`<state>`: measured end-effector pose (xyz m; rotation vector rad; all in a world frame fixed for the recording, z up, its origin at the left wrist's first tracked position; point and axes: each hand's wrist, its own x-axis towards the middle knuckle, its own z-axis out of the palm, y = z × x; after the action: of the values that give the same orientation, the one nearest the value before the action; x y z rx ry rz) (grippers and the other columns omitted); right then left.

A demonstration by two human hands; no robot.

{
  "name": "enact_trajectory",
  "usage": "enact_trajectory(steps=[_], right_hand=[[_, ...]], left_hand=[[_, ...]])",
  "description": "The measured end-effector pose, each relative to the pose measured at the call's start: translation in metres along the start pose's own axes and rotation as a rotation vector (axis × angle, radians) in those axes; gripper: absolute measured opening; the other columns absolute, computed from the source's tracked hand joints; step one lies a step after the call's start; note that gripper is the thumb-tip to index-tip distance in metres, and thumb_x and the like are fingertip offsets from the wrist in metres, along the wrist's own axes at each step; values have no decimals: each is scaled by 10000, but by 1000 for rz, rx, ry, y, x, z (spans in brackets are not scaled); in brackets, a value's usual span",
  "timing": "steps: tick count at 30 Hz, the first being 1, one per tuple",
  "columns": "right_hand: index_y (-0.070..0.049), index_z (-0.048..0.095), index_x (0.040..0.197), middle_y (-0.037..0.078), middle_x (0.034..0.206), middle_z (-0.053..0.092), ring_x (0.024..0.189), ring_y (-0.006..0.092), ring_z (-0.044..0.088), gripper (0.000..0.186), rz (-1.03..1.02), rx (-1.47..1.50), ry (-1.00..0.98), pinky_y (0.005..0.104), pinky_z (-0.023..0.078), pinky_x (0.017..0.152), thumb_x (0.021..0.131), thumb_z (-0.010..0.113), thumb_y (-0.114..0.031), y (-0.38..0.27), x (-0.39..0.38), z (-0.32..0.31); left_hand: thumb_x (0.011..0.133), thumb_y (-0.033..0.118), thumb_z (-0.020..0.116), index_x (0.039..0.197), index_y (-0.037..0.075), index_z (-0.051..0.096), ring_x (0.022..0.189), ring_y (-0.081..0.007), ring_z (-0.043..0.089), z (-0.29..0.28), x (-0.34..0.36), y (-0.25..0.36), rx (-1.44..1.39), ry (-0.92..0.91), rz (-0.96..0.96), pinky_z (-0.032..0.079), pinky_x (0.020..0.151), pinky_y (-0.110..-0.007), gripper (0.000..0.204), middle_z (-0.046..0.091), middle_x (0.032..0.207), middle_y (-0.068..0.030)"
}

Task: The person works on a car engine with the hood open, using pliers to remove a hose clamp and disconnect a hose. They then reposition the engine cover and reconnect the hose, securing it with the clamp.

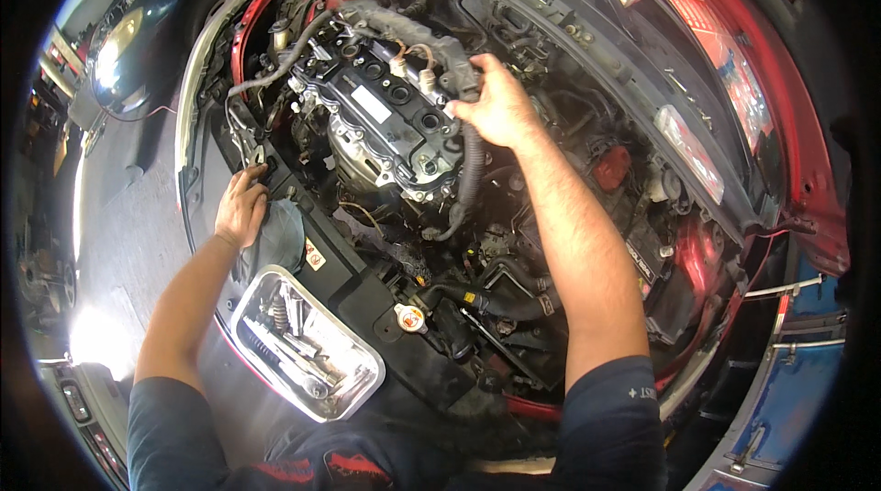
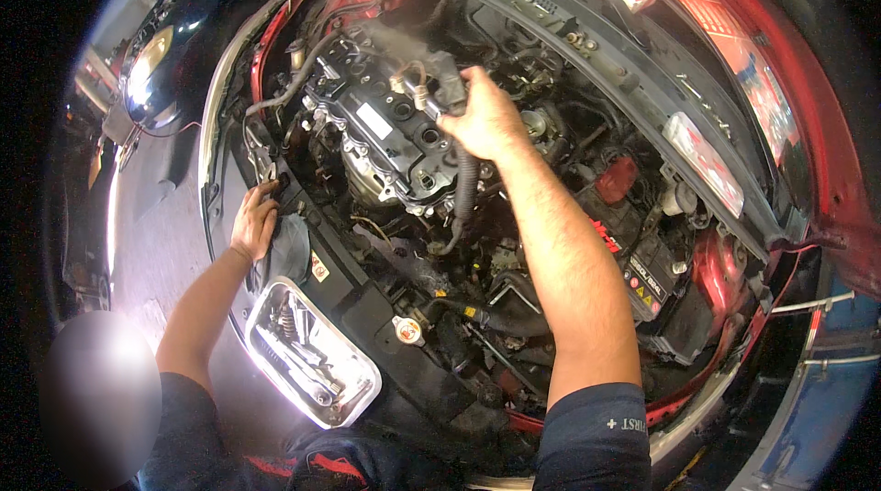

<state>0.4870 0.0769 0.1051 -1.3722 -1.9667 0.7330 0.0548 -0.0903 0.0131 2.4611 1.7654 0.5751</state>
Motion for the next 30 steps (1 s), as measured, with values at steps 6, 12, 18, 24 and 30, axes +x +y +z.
enact_trajectory(steps=[6,12,18,24,30], right_hand=[[58,387,1374,167,1089,666,973,201,662,722,0,326,-14,327,543,865,782,792,-22,7,-4,0],[29,346,1419,139,1058,651,966,194,645,747,82,277,-85,324,547,836,818,786,-29,0,-14,0],[9,301,1493,178,1120,674,810,163,635,876,33,41,-232,317,535,771,813,822,-174,8,-26,2],[-59,361,1494,95,1122,683,803,122,584,739,30,39,-260,273,491,779,880,756,-170,13,-37,3],[-36,577,1294,99,1075,700,935,152,660,393,-2,-102,-366,319,541,863,912,664,-69,29,-38,-38]], left_hand=[[871,80,542,944,-3,646,1242,-382,480,0,-1,-1,-12,26,28,399,1067,-452,151,532,1351,-176],[868,80,549,926,-5,647,1257,-381,474,0,-1,-2,-9,37,40,405,1065,-448,142,533,1349,-178],[871,77,541,928,-6,642,1273,-390,460,-2,0,0,-43,31,38,393,1075,-461,143,522,1363,-187],[868,68,538,931,-8,643,1277,-396,456,-2,-1,0,-25,34,37,388,1079,-463,144,518,1367,-191],[869,71,536,935,0,649,1280,-399,454,1,-1,-1,-18,33,31,388,1079,-464,149,520,1369,-183]])
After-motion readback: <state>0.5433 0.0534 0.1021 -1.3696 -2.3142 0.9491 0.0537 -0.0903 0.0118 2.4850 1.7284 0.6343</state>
